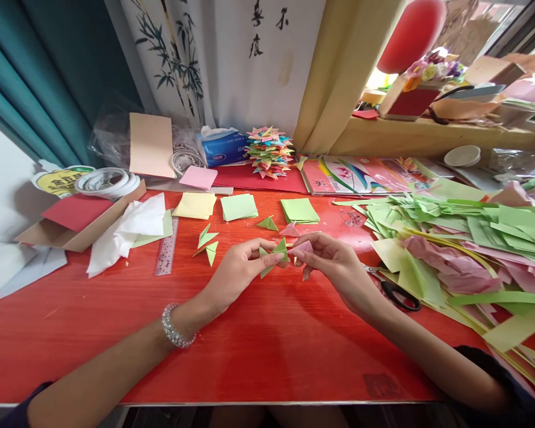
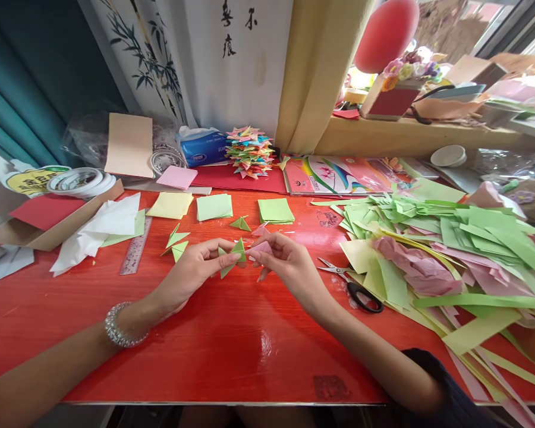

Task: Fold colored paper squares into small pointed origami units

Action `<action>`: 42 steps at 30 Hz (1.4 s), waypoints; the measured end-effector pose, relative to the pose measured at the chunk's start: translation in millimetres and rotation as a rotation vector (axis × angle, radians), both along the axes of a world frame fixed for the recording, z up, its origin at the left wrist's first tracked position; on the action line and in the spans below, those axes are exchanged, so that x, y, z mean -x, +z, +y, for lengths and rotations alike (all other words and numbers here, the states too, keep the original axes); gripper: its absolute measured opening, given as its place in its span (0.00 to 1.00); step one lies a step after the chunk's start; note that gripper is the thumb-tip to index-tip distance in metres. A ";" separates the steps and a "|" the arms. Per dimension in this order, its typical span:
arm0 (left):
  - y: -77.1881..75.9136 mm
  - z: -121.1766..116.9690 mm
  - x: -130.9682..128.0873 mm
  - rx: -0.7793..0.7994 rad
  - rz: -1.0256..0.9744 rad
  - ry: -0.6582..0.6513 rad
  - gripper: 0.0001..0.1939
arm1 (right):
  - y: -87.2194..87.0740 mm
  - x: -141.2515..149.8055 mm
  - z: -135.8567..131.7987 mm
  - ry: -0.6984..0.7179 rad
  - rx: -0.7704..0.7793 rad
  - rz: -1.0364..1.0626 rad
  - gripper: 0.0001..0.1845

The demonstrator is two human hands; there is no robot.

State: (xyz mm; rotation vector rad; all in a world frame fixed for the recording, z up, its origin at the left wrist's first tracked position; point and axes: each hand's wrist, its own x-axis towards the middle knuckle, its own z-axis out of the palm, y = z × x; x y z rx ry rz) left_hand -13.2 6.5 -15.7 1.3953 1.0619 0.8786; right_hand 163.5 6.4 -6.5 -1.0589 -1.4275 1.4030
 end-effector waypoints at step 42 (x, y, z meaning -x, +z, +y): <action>3.8 -2.7 1.6 -0.126 -0.179 -0.124 0.06 | 13.0 -9.6 -11.5 0.024 -0.542 -0.413 0.09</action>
